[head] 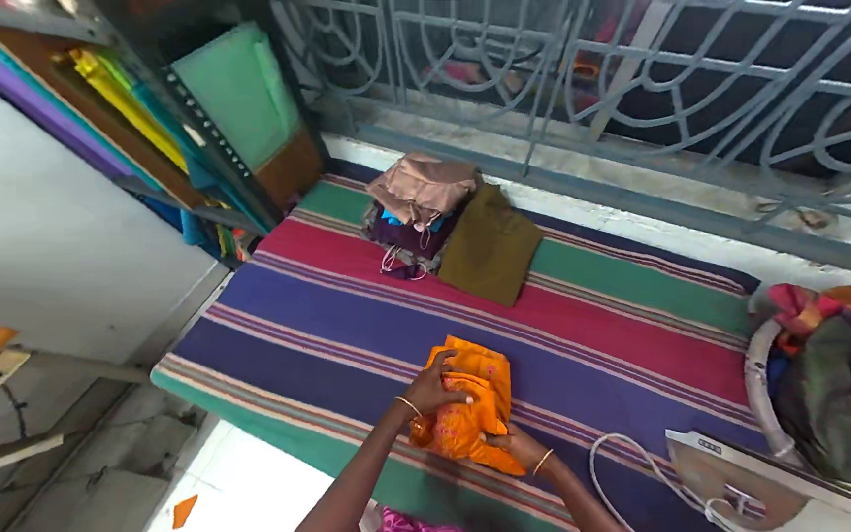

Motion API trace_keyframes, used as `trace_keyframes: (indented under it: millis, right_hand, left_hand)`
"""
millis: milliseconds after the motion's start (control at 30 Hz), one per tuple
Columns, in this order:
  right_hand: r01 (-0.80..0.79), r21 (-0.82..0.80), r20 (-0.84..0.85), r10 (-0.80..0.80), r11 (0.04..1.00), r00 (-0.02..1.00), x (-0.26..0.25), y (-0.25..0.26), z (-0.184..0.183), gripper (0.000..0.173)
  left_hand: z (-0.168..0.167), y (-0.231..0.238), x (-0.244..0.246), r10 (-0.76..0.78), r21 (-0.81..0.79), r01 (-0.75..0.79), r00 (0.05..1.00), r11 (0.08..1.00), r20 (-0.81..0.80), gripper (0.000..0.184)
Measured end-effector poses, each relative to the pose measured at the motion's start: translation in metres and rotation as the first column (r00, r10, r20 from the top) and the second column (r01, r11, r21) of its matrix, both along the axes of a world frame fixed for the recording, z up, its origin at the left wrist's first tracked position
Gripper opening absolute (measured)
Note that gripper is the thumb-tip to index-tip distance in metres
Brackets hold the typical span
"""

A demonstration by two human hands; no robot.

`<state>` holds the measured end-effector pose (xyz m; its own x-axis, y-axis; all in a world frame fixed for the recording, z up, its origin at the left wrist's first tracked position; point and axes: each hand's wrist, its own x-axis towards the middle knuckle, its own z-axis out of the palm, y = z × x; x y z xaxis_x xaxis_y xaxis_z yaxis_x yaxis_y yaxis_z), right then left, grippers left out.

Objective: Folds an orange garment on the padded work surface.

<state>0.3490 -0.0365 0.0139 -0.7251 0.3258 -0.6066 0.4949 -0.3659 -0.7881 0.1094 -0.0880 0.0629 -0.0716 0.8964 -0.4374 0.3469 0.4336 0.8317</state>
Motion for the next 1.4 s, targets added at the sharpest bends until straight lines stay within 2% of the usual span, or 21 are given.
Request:
trace_keyframes:
  millis: [67, 167, 233, 333, 433, 500, 567, 633, 700, 733, 767, 800, 833, 900, 967, 1033, 1133, 1200, 1267, 1300, 1400]
  right_hand:
    - [0.068, -0.062, -0.004, -0.068, 0.996, 0.998, 0.000, 0.001, -0.003, 0.036]
    - [0.164, -0.116, -0.006, -0.166, 0.980, 0.986, 0.000, -0.002, -0.005, 0.037]
    - [0.201, -0.097, 0.023, -0.200, 0.975, 0.980, -0.001, -0.005, -0.006, 0.039]
    - [0.189, 0.090, 0.131, -0.200, 0.978, 0.971, -0.004, -0.004, -0.006, 0.042]
    - [0.201, 0.370, 0.157, -0.274, 0.907, 0.949, -0.006, -0.013, -0.005, 0.044]
    - [0.223, 0.545, 0.137, -0.348, 0.808, 0.927, -0.008, -0.023, -0.006, 0.050]
    - [0.234, 0.697, 0.107, -0.421, 0.678, 0.901, -0.012, -0.028, -0.004, 0.053]
    - [0.180, 0.887, 0.027, -0.436, 0.426, 0.900, -0.019, -0.029, -0.007, 0.046]
    - [0.091, 0.987, -0.045, -0.320, 0.130, 0.946, -0.027, -0.025, -0.007, 0.027]
    - [0.030, 0.999, -0.019, -0.239, 0.040, 0.971, -0.029, -0.025, -0.005, 0.019]
    - [-0.022, 1.000, 0.022, -0.154, -0.003, 0.988, -0.032, -0.027, -0.005, 0.022]
    - [-0.066, 0.998, 0.064, -0.078, -0.016, 0.995, -0.034, -0.029, -0.008, 0.031]
    - [-0.115, 0.993, 0.115, -0.017, 0.011, 0.993, -0.035, -0.031, -0.014, 0.047]
    - [-0.190, 0.976, 0.184, 0.062, 0.109, 0.981, -0.033, -0.029, -0.031, 0.073]
    - [-0.198, 0.965, 0.182, 0.101, 0.173, 0.978, -0.032, -0.023, -0.046, 0.083]
    - [-0.211, 0.957, 0.191, 0.119, 0.197, 0.974, -0.033, -0.019, -0.052, 0.084]
    - [-0.242, 0.942, 0.216, 0.129, 0.233, 0.968, -0.036, -0.018, -0.050, 0.082]
    - [-0.221, 0.943, 0.198, 0.115, 0.248, 0.973, -0.034, -0.017, -0.051, 0.082]
    - [-0.183, 0.940, 0.157, 0.111, 0.286, 0.981, -0.032, -0.017, -0.051, 0.079]
    - [-0.140, 0.948, 0.116, 0.101, 0.286, 0.988, -0.032, -0.016, -0.052, 0.078]
    - [-0.085, 0.965, 0.065, 0.089, 0.249, 0.994, -0.032, -0.018, -0.050, 0.076]
  left_hand:
    - [-0.013, 0.007, -0.010, -0.034, -0.091, 0.043, 0.995, 0.995, 0.095, 0.100]
    - [-0.029, 0.011, -0.015, -0.043, -0.079, 0.055, 0.987, 0.995, 0.153, 0.077]
    - [-0.033, 0.016, -0.015, -0.029, -0.069, 0.039, 0.988, 0.997, 0.150, 0.068]
    - [-0.033, 0.023, -0.015, -0.019, -0.021, 0.022, 0.991, 1.000, 0.135, 0.059]
    - [-0.044, 0.022, -0.013, -0.035, 0.176, 0.022, 0.997, 0.984, 0.073, 0.033]
    - [-0.054, 0.022, -0.009, 0.013, 0.262, -0.021, 0.999, 0.965, 0.032, 0.025]
    - [-0.061, 0.024, -0.006, 0.066, 0.277, -0.061, 0.998, 0.959, -0.008, 0.022]
    - [-0.067, 0.029, -0.004, 0.087, 0.275, -0.071, 0.995, 0.959, -0.048, 0.021]
    - [-0.071, 0.034, -0.004, 0.090, 0.273, -0.065, 0.993, 0.960, -0.081, 0.020]
    - [-0.073, 0.035, -0.003, 0.097, 0.273, -0.068, 0.991, 0.960, -0.093, 0.020]
    - [-0.073, 0.035, -0.003, 0.098, 0.267, -0.067, 0.989, 0.961, -0.106, 0.020]
    - [-0.074, 0.036, -0.003, 0.093, 0.249, -0.061, 0.989, 0.967, -0.119, 0.020]
    - [-0.076, 0.037, -0.003, 0.079, 0.216, -0.049, 0.988, 0.975, -0.133, 0.022]
    - [-0.079, 0.040, -0.004, 0.031, 0.113, -0.012, 0.986, 0.993, -0.163, 0.028]
    - [-0.078, 0.044, -0.005, 0.001, 0.035, 0.005, 0.984, 0.999, -0.180, 0.035]
    - [-0.067, 0.043, 0.000, 0.000, 0.040, 0.011, 0.964, 0.999, -0.267, 0.040]
    - [-0.051, 0.017, 0.014, 0.057, 0.224, 0.058, 0.879, 0.973, -0.474, 0.036]
    - [-0.048, -0.013, 0.027, 0.020, 0.270, 0.152, 0.839, 0.951, -0.543, 0.034]
    - [-0.059, -0.049, 0.035, -0.085, 0.256, 0.294, 0.792, 0.921, -0.604, 0.045]
    - [-0.065, -0.063, 0.035, -0.132, 0.235, 0.344, 0.772, 0.909, -0.622, 0.057]
    - [-0.063, -0.075, 0.033, -0.240, 0.125, 0.378, 0.775, 0.917, -0.584, 0.084]
